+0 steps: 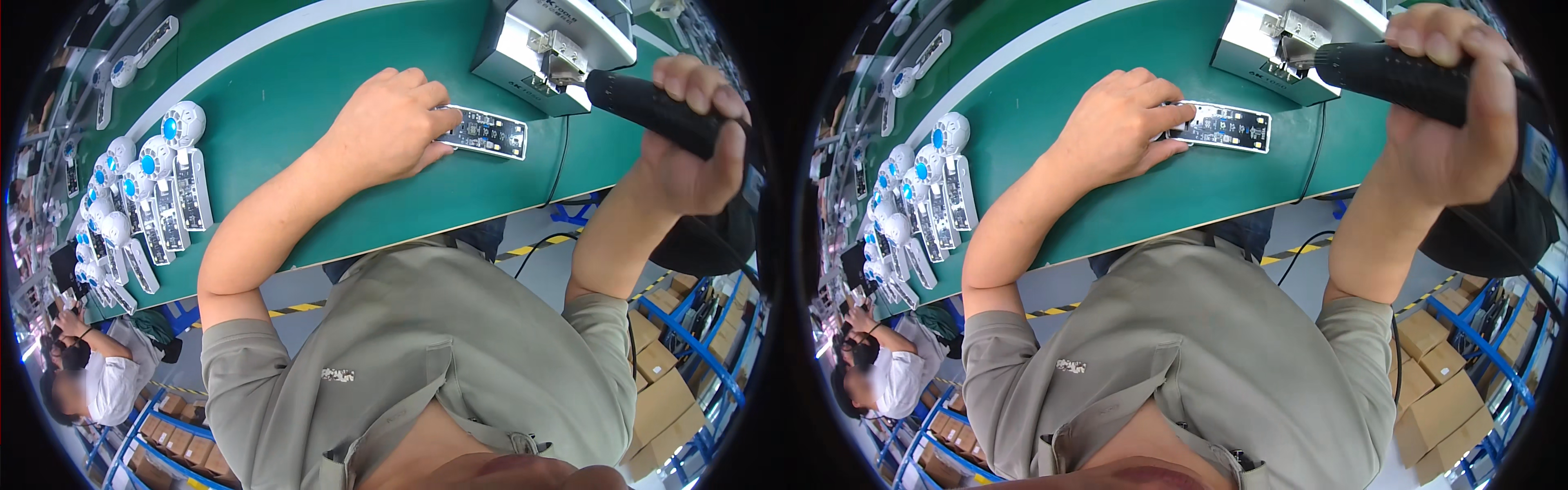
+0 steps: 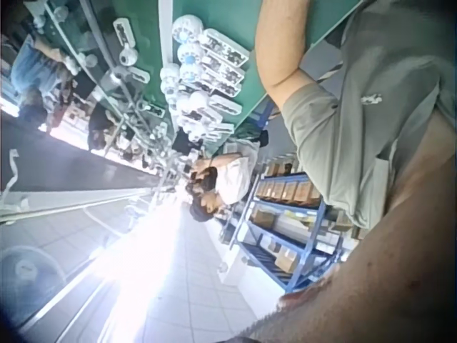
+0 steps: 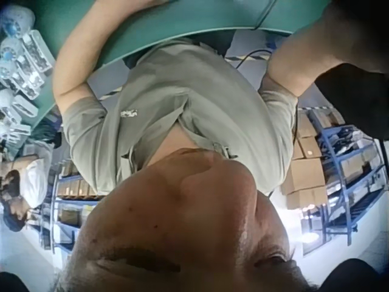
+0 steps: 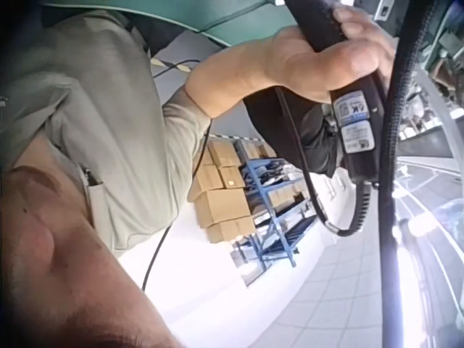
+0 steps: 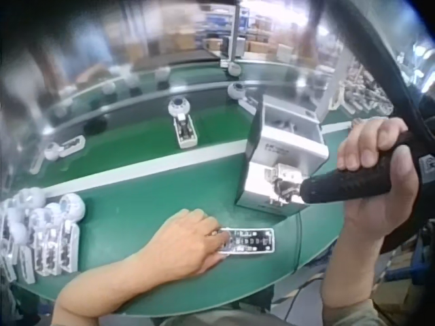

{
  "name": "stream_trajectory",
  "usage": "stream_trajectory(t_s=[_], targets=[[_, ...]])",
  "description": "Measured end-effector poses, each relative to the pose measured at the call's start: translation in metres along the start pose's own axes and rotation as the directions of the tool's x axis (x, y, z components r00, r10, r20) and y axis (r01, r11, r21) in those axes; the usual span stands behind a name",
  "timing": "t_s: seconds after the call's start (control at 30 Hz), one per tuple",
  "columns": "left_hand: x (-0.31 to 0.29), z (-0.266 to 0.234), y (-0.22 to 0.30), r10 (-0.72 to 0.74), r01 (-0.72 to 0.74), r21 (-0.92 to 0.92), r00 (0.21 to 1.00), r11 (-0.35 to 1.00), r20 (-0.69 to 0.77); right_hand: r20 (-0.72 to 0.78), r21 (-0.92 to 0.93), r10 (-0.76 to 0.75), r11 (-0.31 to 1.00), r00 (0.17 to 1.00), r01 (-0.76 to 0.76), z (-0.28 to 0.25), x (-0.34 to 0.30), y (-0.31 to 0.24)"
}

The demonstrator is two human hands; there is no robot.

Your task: Assembling electronic components onto a printed circuit board at a production line station.

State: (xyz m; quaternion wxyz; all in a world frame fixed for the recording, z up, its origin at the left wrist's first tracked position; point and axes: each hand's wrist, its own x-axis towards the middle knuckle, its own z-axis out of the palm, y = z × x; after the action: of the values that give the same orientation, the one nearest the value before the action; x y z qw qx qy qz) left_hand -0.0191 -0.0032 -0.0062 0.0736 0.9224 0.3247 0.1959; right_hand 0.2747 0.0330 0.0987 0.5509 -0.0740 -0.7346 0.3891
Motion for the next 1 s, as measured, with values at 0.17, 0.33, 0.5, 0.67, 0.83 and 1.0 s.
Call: stream_trajectory(t_s=[0.17, 0.33, 0.5, 0.67, 0.83, 1.0], targets=[[0.000, -0.002, 0.000, 0.002, -0.002, 0.008, 1.000, 1.000, 0.003, 0.072, 0.079, 0.084, 0.993, 0.994, -0.089, -0.007, 0.006, 0.019], [0.001, -0.001, -0.001, 0.003, -0.003, 0.016, 1.000, 1.000, 0.011, 0.125, 0.131, 0.095, 0.985, 0.988, -0.112, 0.006, 0.008, 0.018], [-0.001, 0.002, -0.003, -0.012, 0.012, 0.026, 1.000, 1.000, 0.015, 0.119, 0.187, 0.127, 0.971, 0.985, -0.148, 0.045, -0.001, 0.018], [0.000, 0.001, -0.002, -0.016, 0.014, 0.043, 0.999, 0.999, 0.031, 0.131, 0.231, 0.152, 0.956, 0.980, -0.179, 0.064, -0.012, 0.036], [0.000, 0.001, -0.002, -0.013, 0.012, 0.048, 0.999, 0.999, 0.033, 0.145, 0.241, 0.149, 0.953, 0.978, -0.181, 0.072, -0.014, 0.046], [-0.002, 0.005, -0.003, -0.007, 0.007, 0.033, 1.000, 0.999, 0.018, 0.147, 0.223, 0.181, 0.952, 0.972, -0.211, 0.080, -0.012, 0.046]])
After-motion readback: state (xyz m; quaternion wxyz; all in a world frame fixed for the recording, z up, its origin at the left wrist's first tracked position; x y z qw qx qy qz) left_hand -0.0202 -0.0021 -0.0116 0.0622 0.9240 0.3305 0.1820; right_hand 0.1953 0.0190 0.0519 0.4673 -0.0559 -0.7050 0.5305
